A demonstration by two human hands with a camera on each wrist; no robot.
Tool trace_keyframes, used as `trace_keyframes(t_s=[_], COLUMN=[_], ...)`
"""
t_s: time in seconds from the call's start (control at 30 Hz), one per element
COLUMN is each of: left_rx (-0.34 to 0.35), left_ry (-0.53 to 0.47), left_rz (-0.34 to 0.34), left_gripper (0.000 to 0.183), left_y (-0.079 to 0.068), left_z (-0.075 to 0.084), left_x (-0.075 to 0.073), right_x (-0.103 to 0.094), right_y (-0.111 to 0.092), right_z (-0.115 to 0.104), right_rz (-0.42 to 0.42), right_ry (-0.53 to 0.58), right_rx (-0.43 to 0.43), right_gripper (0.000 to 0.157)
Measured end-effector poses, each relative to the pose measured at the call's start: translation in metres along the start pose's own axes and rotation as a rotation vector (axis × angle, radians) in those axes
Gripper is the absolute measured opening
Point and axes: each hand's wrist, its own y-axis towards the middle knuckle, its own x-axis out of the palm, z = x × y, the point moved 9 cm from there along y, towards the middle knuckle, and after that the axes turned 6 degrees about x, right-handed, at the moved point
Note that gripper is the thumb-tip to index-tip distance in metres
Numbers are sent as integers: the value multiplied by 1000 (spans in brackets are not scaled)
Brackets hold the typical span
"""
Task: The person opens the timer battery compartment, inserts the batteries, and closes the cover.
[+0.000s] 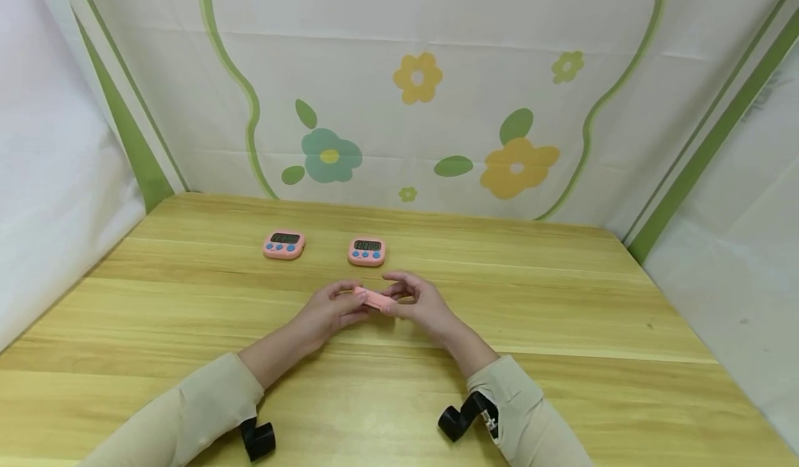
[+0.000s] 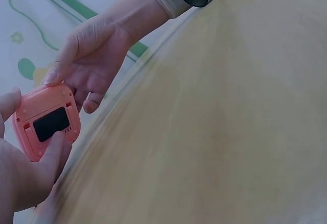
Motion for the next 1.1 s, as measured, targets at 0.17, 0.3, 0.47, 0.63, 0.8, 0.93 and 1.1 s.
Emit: trace_keyframes(t_s=[0.17,0.3,0.47,0.63,0.8,0.93,1.1], left_rx=[19,33,52,76,90,86,86], left_ry=[-20,12,69,95,130,147,141], left_rz=[-34,-54,-102,-161,-200,-211,-215], left_gripper=[55,55,59,62,66,67,67], left_y=[-1,-1,0,0,-1,-2,-2], left_z=[3,5,5,4,4,4,3], left_x=[2,3,5,8,10,11,12], right_x=[1,3,7,8,9,10,8], right_y=[0,1,1,0,-1,-1,-3], right_z=[2,6,9,8,7,4,3], right_rz=[0,-32,-83,-97,-89,-81,-37], right_ry=[-33,11,92,107,40,-58,-175], right_rx=[24,64,91,93,76,47,45], right_gripper=[61,65,63,67,71,74,74])
